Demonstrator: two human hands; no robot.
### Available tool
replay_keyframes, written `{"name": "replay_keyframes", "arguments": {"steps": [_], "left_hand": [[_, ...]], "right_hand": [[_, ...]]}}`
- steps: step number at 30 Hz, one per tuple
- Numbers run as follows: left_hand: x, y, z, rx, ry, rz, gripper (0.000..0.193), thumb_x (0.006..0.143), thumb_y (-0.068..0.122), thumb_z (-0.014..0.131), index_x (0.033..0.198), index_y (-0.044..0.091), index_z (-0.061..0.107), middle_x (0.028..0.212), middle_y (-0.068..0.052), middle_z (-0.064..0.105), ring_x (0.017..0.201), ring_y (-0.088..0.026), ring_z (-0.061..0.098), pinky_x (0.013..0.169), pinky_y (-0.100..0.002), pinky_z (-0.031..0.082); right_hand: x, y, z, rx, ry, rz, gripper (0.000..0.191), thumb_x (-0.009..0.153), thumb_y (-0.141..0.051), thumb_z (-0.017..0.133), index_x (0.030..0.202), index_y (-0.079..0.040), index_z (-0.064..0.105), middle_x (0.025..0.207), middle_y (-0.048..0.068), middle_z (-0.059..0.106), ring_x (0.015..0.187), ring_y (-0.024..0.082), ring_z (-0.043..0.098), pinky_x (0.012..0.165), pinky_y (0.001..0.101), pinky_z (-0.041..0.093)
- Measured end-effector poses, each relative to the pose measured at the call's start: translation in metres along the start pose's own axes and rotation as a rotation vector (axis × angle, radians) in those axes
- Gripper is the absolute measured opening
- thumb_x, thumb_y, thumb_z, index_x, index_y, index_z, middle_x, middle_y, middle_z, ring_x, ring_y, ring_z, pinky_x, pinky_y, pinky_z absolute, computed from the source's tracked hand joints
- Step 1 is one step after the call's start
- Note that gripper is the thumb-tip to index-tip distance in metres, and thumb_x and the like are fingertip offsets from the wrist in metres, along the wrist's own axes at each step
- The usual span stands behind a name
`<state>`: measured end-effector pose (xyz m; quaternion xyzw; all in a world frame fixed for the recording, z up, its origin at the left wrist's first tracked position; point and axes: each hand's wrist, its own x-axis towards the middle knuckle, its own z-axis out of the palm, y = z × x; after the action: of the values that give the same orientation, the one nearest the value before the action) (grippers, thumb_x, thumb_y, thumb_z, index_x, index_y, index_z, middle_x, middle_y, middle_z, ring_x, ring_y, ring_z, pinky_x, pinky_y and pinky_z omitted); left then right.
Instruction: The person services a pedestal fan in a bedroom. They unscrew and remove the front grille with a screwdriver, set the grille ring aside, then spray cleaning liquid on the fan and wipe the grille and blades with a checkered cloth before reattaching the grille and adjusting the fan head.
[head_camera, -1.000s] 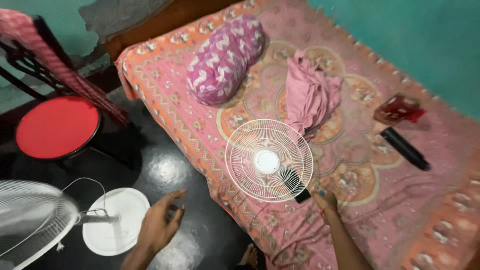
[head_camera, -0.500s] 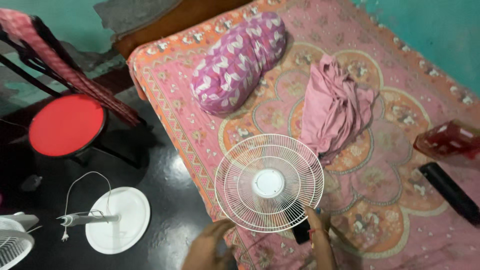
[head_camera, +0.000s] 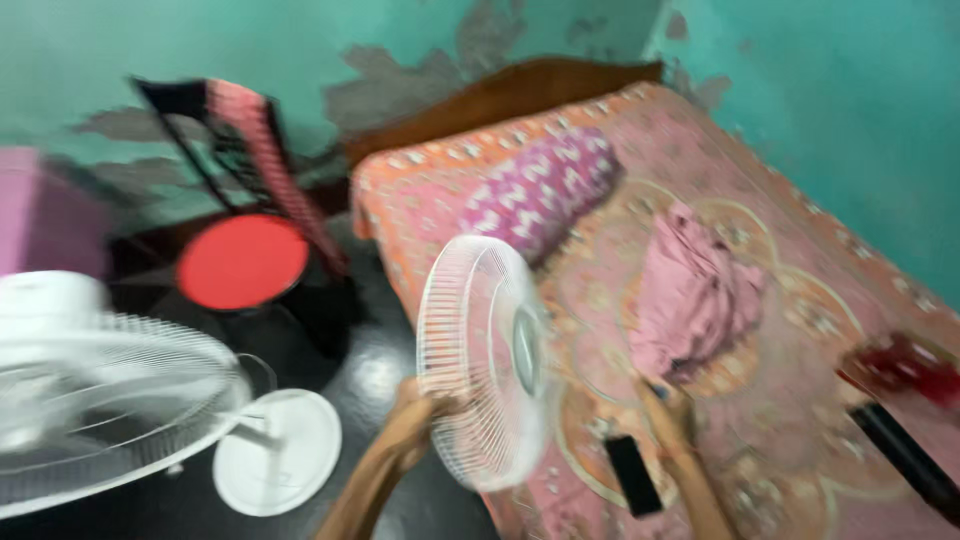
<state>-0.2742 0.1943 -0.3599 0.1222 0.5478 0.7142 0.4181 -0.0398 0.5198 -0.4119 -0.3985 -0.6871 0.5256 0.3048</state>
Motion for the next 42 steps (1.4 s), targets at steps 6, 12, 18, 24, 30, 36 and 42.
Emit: {"name": "replay_keyframes", "arguments": {"steps": [6,12,18,24,30,36,42], "left_hand": [[-0.217,0.09,-0.157,-0.368,-0.179,-0.034,0.05,0.068,-0.007,0.074,0.117,-0.008,0.067,0.104,-0.023,0.078,0.097,-0.036,0.076,0.09,-0.05,0.06],[-0.367,0.113,-0.271,-0.444,-0.315,0.097,0.039,0.069,-0.01,0.077,0.107,-0.007,0.07,0.101,-0.024,0.077,0.094,-0.033,0.076,0.089,-0.056,0.062],[-0.457,0.173,-0.333,-0.049,-0.44,0.407,0.042,0.072,-0.012,0.076,0.113,-0.017,0.073,0.104,-0.027,0.075,0.092,-0.032,0.076,0.087,-0.047,0.061],[-0.461,0.256,-0.331,0.216,-0.655,0.083,0.044,0.079,-0.006,0.077,0.121,-0.017,0.069,0.103,-0.027,0.075,0.084,-0.033,0.077,0.073,-0.042,0.065],[-0.459,0.272,-0.33,0.332,-0.759,-0.027,0.04,0.083,-0.001,0.077,0.12,-0.014,0.069,0.104,-0.026,0.075,0.085,-0.029,0.077,0.073,-0.039,0.065],[-0.443,0.273,-0.384,0.608,-0.391,0.227,0.028,0.089,0.013,0.073,0.109,-0.007,0.074,0.095,-0.014,0.078,0.086,-0.021,0.075,0.077,-0.034,0.061],[-0.433,0.14,-0.45,0.832,0.566,0.575,0.051,0.101,0.045,0.051,0.106,0.004,0.08,0.108,-0.015,0.078,0.105,-0.025,0.072,0.093,-0.037,0.052]], "right_hand": [[-0.082,-0.046,0.042,-0.123,-0.076,0.356,0.067,0.095,-0.065,0.056,0.123,-0.007,0.074,0.077,0.0,0.058,0.057,0.014,0.035,0.045,0.0295,0.024],[-0.161,-0.148,0.146,0.748,-0.848,0.332,0.083,0.103,-0.07,0.054,0.144,0.002,0.054,0.093,0.001,0.059,0.068,0.01,0.056,0.051,0.0241,0.044],[-0.231,-0.282,0.196,0.405,-0.899,-0.067,0.092,0.09,-0.069,0.049,0.149,0.001,0.047,0.127,0.005,0.06,0.082,0.009,0.056,0.068,0.0259,0.047],[-0.292,-0.327,0.244,-0.056,-1.005,-0.5,0.087,0.096,-0.07,0.045,0.154,-0.007,0.057,0.117,0.008,0.057,0.072,0.009,0.041,0.06,0.0247,0.041],[-0.331,-0.283,0.328,0.152,-1.02,-0.385,0.055,0.1,-0.048,0.06,0.126,-0.001,0.071,0.085,0.001,0.064,0.067,0.008,0.051,0.057,0.0235,0.038],[-0.338,-0.276,0.357,0.107,-0.414,-0.647,0.043,0.102,-0.028,0.068,0.071,-0.001,0.057,0.061,-0.008,0.042,0.059,0.003,0.035,0.05,0.0276,0.024],[-0.342,-0.277,0.368,0.148,-0.224,-0.783,0.049,0.102,-0.019,0.07,0.063,-0.002,0.045,0.061,-0.009,0.036,0.06,0.003,0.031,0.051,0.0284,0.023]]}}
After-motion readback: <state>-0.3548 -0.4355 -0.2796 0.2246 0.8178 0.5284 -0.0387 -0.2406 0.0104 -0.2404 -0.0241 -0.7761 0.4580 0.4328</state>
